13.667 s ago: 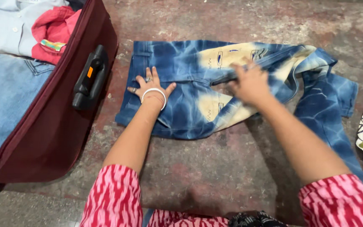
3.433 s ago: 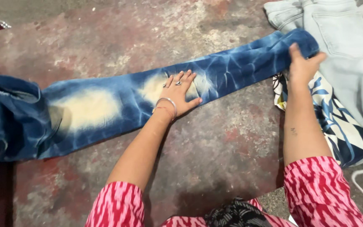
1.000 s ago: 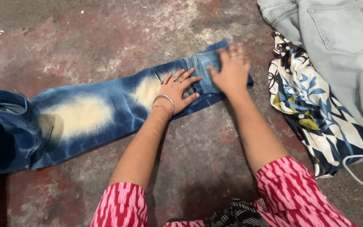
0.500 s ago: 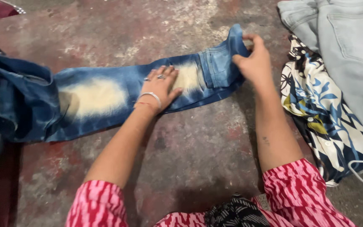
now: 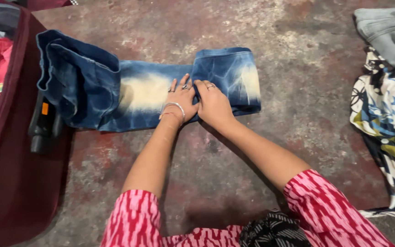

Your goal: The person folds three pairs of jeans by hand, starting with a light blue pair, then a tie-dye pair, and finally a light gray pair. Each pair is buttoned, folded lengthwise, and then folded into a compact rectangle before being placed into an open suitcase.

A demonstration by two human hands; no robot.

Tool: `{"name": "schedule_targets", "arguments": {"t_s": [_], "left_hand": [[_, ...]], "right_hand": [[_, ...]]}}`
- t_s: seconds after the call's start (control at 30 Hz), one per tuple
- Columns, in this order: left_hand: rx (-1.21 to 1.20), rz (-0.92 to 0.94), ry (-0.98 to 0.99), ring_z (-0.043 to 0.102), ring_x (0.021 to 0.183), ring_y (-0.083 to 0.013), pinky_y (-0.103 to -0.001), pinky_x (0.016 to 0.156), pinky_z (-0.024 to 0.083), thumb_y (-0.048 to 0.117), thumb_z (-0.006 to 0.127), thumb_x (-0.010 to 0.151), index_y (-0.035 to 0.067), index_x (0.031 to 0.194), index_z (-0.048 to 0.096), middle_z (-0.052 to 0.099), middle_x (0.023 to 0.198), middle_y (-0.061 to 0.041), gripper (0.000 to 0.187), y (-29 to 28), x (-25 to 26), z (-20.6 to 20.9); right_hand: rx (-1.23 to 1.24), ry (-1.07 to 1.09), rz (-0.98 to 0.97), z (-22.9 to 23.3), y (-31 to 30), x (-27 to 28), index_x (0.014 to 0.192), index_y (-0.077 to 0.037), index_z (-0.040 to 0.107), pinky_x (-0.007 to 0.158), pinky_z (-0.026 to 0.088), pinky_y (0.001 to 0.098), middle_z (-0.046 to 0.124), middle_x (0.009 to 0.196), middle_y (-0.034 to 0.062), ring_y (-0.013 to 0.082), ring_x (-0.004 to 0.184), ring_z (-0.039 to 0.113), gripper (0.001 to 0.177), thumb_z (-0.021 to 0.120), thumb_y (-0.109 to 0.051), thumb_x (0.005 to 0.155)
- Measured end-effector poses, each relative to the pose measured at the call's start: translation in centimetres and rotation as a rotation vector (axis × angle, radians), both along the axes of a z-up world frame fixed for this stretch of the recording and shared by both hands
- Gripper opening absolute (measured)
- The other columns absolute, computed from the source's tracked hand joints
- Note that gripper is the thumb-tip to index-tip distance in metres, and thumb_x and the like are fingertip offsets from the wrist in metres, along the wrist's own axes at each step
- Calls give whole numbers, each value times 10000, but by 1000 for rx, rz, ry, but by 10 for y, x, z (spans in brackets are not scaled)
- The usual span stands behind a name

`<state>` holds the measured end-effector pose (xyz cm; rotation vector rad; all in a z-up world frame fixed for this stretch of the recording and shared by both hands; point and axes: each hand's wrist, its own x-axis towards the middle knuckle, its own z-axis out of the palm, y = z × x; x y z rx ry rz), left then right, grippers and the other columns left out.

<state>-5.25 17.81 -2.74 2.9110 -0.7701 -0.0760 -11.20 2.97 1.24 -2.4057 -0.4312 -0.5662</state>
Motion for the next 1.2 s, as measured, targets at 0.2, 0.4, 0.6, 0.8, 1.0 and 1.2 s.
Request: {"name": "schedule_targets", "arguments": {"t_s": [0.2,0.4,0.6,0.8,1.0,1.2], "left_hand": [[-103,27,24,254,1524,-290,-502,1240,151,487,593,906,52,1368,550,408,1580,-119,637,3,1,2],[-869,124,-27,421,1468,-369,-429,1224,334,249,571,972,53,1586,389,434,1590,-184,670,13,-11,14],[-413,10,-36,384,1466,-309,-507,1209,224,455,580,971,238,1529,452,341,1654,-70,612,8,-15,22],[-380,39,-19,354,1491,-281,-492,1228,218,468,596,900,255,1537,455,322,1664,-39,686,6,-12,21],[-347,47,-34,339,1492,-289,-489,1223,213,482,590,902,248,1536,446,321,1655,-40,691,3,-10,21],[-327,52,-21,344,1485,-291,-491,1220,217,482,569,913,245,1528,443,327,1656,-27,671,2,-12,23]], "right_hand": [[120,333,158,-1,-35,41,1277,-105,640,941,565,412,722,1217,150,327,1103,723,394,723,-197,903],[-424,134,-101,-5,-50,50,1536,-166,411,1152,242,590,411,1591,147,388,1468,348,675,588,-491,971],[-540,251,-172,-9,-39,44,1603,-264,290,1123,51,763,248,1676,106,356,1533,206,728,464,-591,977],[-485,177,-172,-3,-38,38,1579,-227,369,1130,73,752,317,1643,129,372,1513,261,716,505,-578,970],[-289,69,-144,-8,-48,27,1473,-165,545,1201,225,609,482,1564,129,355,1467,407,578,612,-431,964],[-284,76,-324,1,-71,26,1361,-145,606,1187,344,535,547,1509,165,420,1439,416,593,742,-482,893]]}}
